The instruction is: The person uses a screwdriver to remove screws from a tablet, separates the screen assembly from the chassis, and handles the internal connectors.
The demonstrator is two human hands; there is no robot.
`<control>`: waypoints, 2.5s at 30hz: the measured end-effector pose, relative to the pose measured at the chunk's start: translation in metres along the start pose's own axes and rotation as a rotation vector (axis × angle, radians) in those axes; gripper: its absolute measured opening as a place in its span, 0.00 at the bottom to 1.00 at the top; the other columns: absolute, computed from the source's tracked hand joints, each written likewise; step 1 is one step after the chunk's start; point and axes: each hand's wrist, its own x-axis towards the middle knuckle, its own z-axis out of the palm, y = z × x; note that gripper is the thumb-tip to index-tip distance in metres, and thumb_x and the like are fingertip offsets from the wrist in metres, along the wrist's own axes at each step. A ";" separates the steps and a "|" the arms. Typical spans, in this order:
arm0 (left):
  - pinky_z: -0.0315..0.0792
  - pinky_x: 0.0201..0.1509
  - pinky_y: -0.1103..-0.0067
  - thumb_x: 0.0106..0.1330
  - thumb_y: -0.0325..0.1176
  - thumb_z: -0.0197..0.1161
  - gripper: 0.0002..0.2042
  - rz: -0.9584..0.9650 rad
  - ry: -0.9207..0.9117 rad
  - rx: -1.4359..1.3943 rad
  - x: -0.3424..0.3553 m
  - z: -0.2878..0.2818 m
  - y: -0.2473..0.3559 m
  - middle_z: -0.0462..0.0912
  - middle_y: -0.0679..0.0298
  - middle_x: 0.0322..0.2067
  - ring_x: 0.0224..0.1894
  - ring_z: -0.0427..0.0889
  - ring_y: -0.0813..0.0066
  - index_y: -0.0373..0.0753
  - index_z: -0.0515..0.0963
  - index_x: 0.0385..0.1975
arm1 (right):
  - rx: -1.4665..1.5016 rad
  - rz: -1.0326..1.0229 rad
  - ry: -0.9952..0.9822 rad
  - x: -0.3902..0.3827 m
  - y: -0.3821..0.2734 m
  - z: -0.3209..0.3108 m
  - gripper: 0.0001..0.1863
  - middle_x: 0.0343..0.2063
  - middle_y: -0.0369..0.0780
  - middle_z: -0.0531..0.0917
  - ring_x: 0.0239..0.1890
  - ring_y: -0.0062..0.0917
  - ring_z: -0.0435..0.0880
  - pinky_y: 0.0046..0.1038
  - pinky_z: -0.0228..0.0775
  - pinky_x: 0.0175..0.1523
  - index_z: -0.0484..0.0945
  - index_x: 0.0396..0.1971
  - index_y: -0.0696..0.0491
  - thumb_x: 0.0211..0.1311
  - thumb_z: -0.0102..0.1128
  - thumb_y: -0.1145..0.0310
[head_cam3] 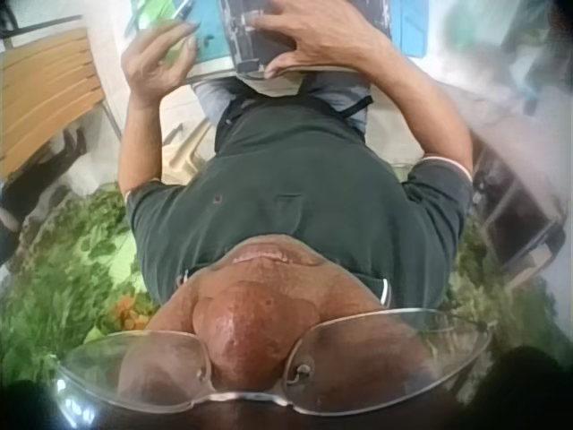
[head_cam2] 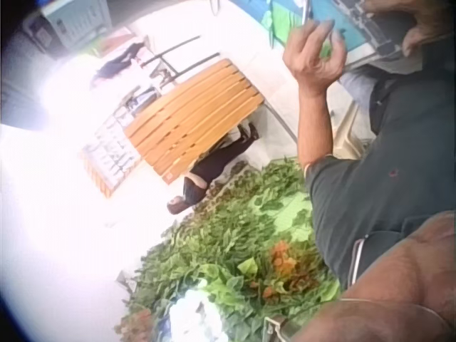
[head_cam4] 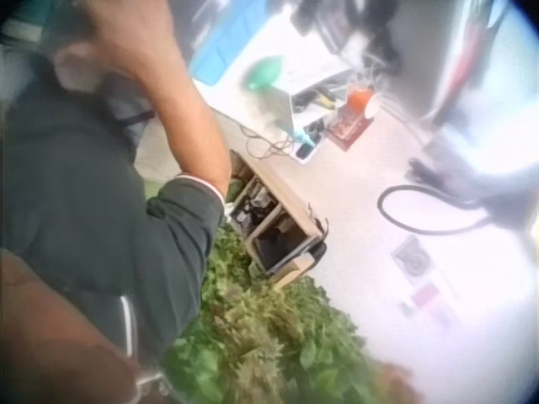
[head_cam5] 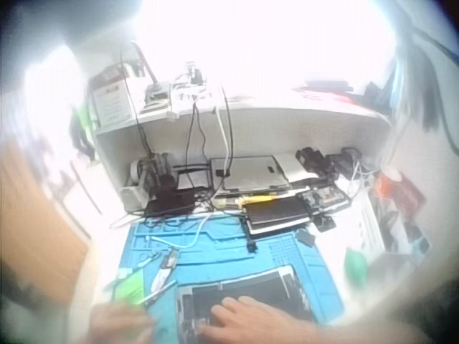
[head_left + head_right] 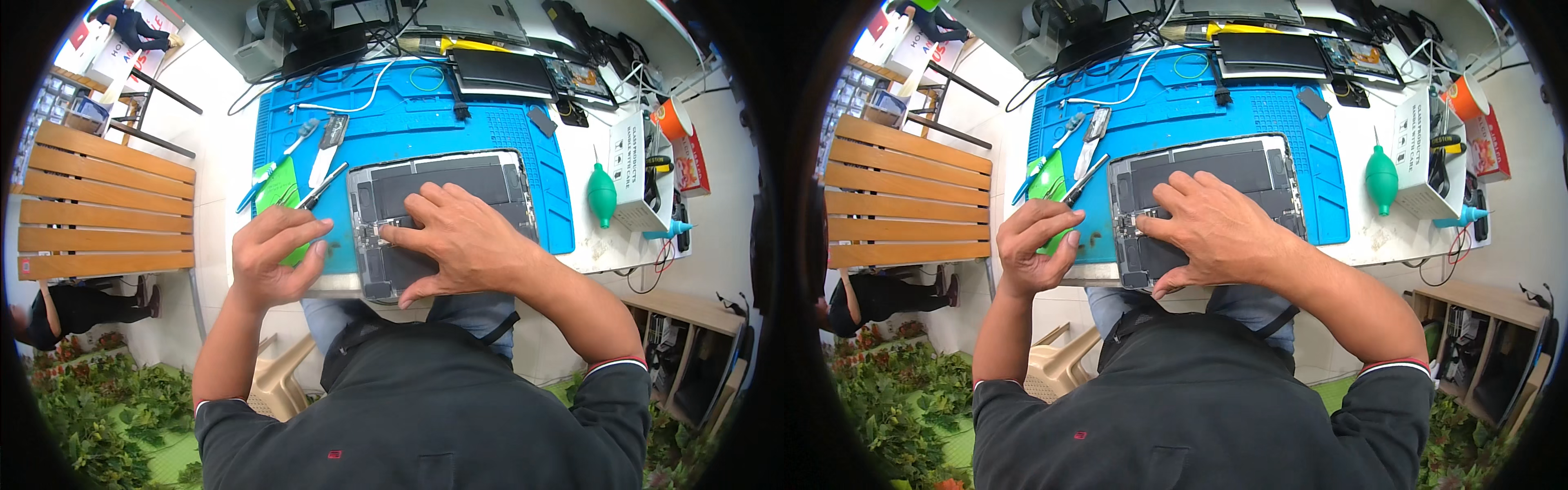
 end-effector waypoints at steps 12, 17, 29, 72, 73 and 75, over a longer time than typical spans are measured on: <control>0.82 0.37 0.73 0.52 0.20 0.75 0.17 -0.100 0.110 -0.131 -0.042 0.001 0.001 0.90 0.57 0.33 0.33 0.89 0.63 0.37 0.92 0.43 | -0.005 -0.068 -0.101 0.021 0.011 -0.013 0.47 0.44 0.40 0.75 0.50 0.35 0.75 0.38 0.68 0.53 0.87 0.60 0.43 0.48 0.75 0.23; 0.83 0.38 0.73 0.52 0.20 0.74 0.17 -0.097 0.122 -0.181 -0.046 0.005 -0.001 0.91 0.57 0.34 0.33 0.90 0.63 0.36 0.92 0.44 | 0.038 -0.082 -0.101 0.022 0.017 -0.009 0.48 0.44 0.40 0.75 0.50 0.36 0.74 0.39 0.67 0.53 0.87 0.60 0.42 0.46 0.75 0.21; 0.82 0.41 0.72 0.55 0.20 0.72 0.14 -0.144 0.119 -0.246 -0.049 0.010 0.000 0.91 0.53 0.34 0.35 0.90 0.61 0.33 0.91 0.43 | 0.069 -0.137 -0.066 0.029 0.025 -0.008 0.43 0.40 0.36 0.76 0.45 0.32 0.75 0.37 0.66 0.51 0.89 0.58 0.40 0.46 0.81 0.27; 0.83 0.42 0.71 0.55 0.21 0.72 0.14 -0.143 0.165 -0.244 -0.053 0.017 -0.002 0.91 0.53 0.33 0.34 0.90 0.60 0.30 0.90 0.43 | 0.093 -0.177 -0.028 0.045 0.033 -0.003 0.34 0.39 0.37 0.75 0.46 0.34 0.76 0.39 0.68 0.50 0.91 0.49 0.41 0.48 0.84 0.32; 0.83 0.42 0.71 0.55 0.21 0.72 0.14 -0.144 0.168 -0.245 -0.053 0.017 -0.002 0.91 0.53 0.33 0.34 0.90 0.60 0.30 0.90 0.43 | 0.082 -0.188 -0.026 0.045 0.032 -0.003 0.34 0.40 0.37 0.75 0.46 0.34 0.76 0.39 0.68 0.50 0.91 0.49 0.41 0.48 0.84 0.32; 0.83 0.42 0.71 0.55 0.21 0.72 0.14 -0.146 0.171 -0.246 -0.053 0.017 -0.002 0.92 0.53 0.34 0.34 0.90 0.61 0.30 0.90 0.43 | 0.044 -0.209 -0.034 0.044 0.030 -0.004 0.36 0.41 0.37 0.76 0.49 0.34 0.76 0.38 0.69 0.52 0.91 0.50 0.43 0.50 0.81 0.31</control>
